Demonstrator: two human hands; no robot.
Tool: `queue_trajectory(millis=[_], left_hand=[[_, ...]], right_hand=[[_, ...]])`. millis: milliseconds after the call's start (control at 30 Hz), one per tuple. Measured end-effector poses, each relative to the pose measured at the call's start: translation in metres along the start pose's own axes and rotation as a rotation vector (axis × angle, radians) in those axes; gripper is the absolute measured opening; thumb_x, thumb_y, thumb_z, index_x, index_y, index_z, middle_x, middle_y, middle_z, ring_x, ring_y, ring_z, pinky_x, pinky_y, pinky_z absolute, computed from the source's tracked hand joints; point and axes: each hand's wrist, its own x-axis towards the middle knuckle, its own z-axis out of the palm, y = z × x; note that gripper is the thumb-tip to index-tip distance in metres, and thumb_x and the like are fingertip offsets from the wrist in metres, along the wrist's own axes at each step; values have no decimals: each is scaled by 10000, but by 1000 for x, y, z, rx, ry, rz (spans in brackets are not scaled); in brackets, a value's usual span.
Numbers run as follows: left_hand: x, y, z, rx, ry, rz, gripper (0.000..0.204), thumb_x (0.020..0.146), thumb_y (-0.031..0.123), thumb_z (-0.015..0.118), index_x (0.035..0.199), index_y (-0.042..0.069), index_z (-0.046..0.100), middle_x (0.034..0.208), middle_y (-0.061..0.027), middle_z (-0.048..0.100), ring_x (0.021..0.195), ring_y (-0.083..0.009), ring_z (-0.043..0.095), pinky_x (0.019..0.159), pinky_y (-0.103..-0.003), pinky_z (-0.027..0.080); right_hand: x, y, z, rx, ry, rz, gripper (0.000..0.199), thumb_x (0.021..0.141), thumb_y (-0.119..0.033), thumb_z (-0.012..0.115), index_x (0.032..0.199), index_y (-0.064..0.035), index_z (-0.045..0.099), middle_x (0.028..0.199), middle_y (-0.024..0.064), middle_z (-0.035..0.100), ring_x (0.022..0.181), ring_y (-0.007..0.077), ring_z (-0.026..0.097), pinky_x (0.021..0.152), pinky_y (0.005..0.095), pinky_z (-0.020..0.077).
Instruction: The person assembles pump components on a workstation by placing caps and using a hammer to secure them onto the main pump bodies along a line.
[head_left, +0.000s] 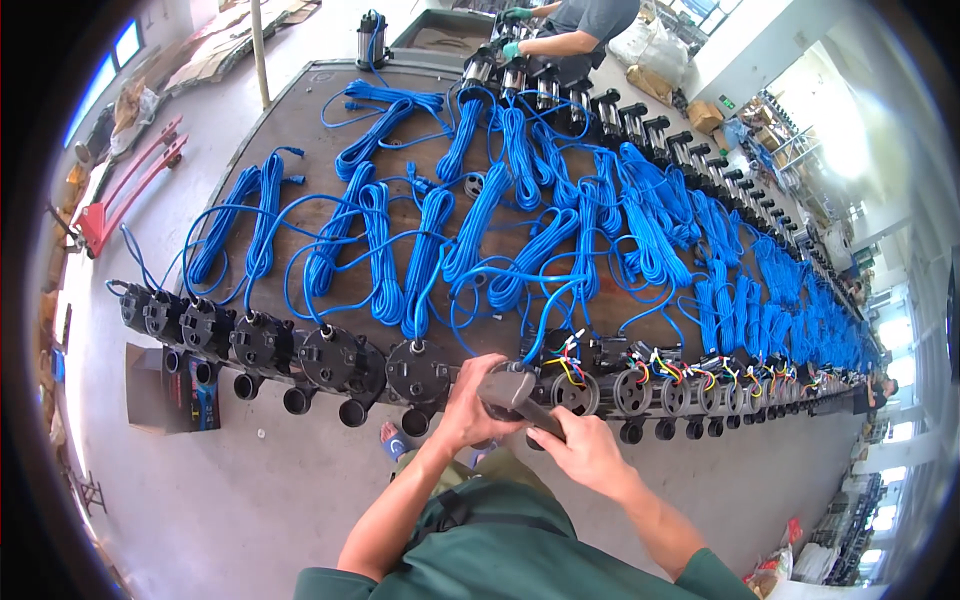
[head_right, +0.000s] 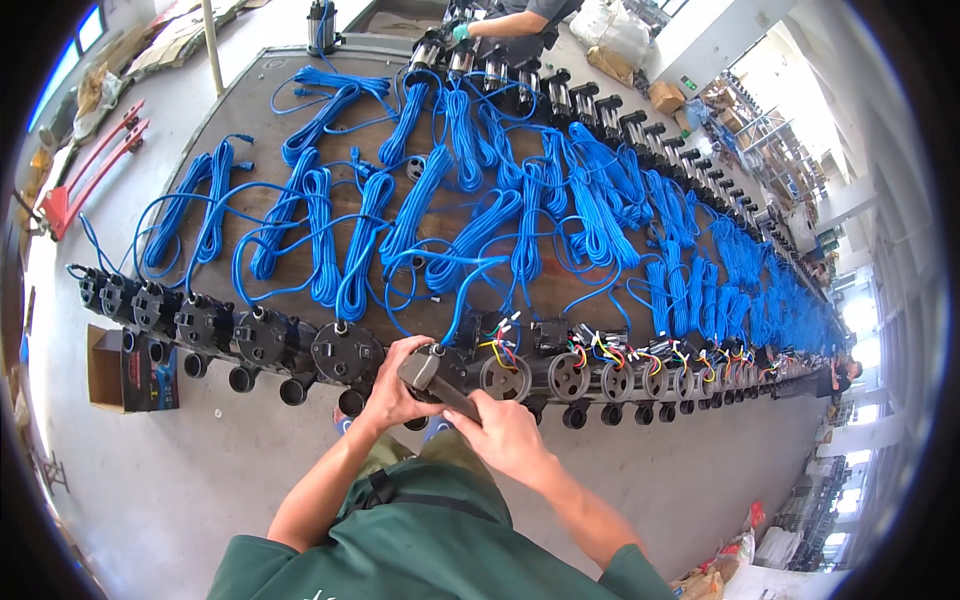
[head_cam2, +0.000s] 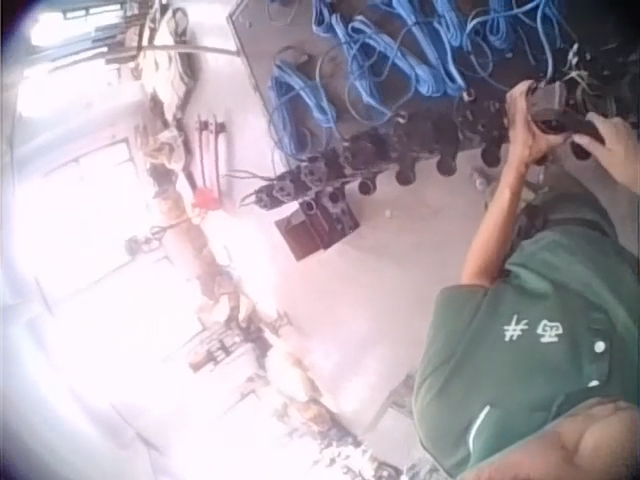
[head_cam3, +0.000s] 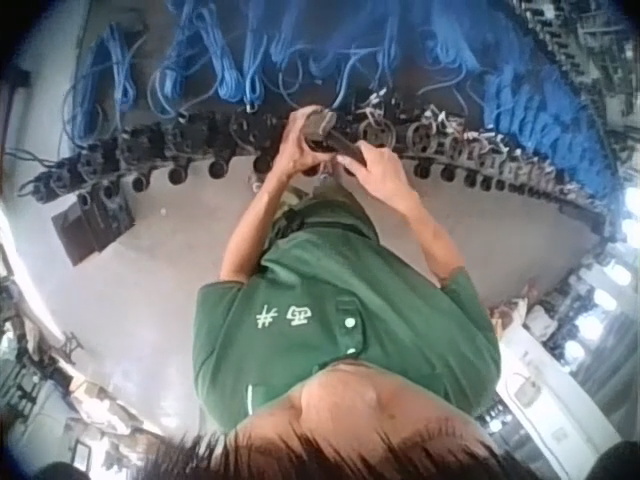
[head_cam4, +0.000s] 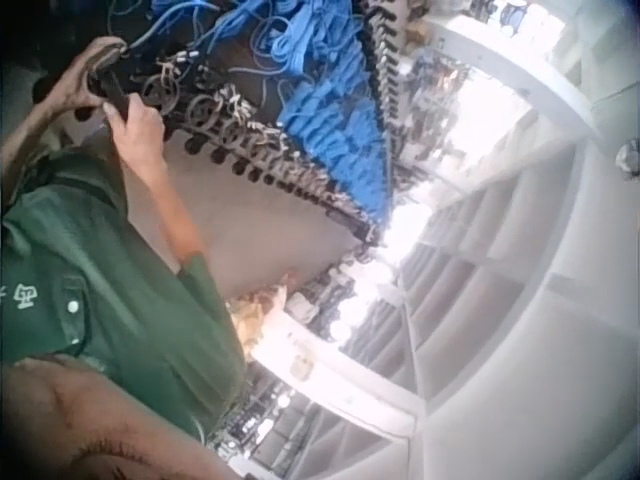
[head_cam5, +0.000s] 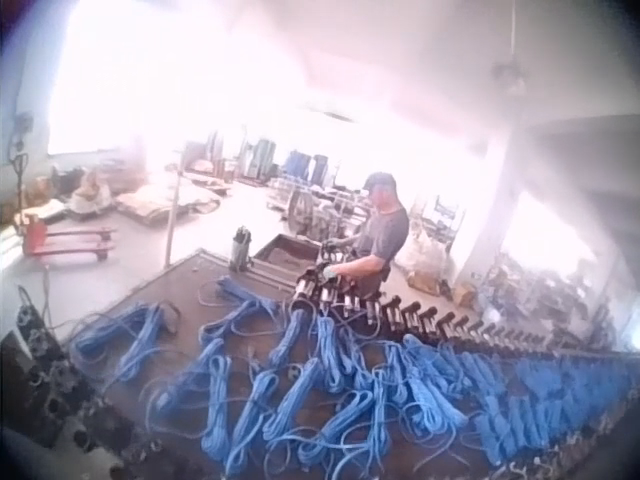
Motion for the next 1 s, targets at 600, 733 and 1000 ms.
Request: queue_trajectory(millis=[600, 733, 1000], left_hand=[[0, 3, -5, -23, -35, -21, 1018, 536, 280, 1001, 1398, 48, 511, 1336, -182, 589, 1255, -395, 568, 1087, -473, 460], [3, -2, 0, -33, -21, 41, 1012, 543, 288, 992, 1402, 52, 513, 1315, -182, 602, 1244, -399, 580, 1083, -475, 464], [0, 8, -9, 1, 2, -25, 996, 516, 277, 988, 1361, 9, 535, 1305, -191, 564, 1216, -389, 606, 1041, -468, 516]], right_hand=[[-40, -36, -40, 273, 363, -184, 298, 991, -266, 727, 983, 29, 684, 660, 136, 652, 563, 240, 642, 565, 372, 490], [-14, -2, 9, -29, 219, -112, 281, 991, -264, 702, 945, 6, 639, 690, 196, 679, 658, 426, 695, 579, 477, 527], [-35, -9, -42, 206, 191, 11, 370, 1021, -350, 674, 996, 19, 693, 619, 152, 600, 525, 210, 575, 536, 395, 464]])
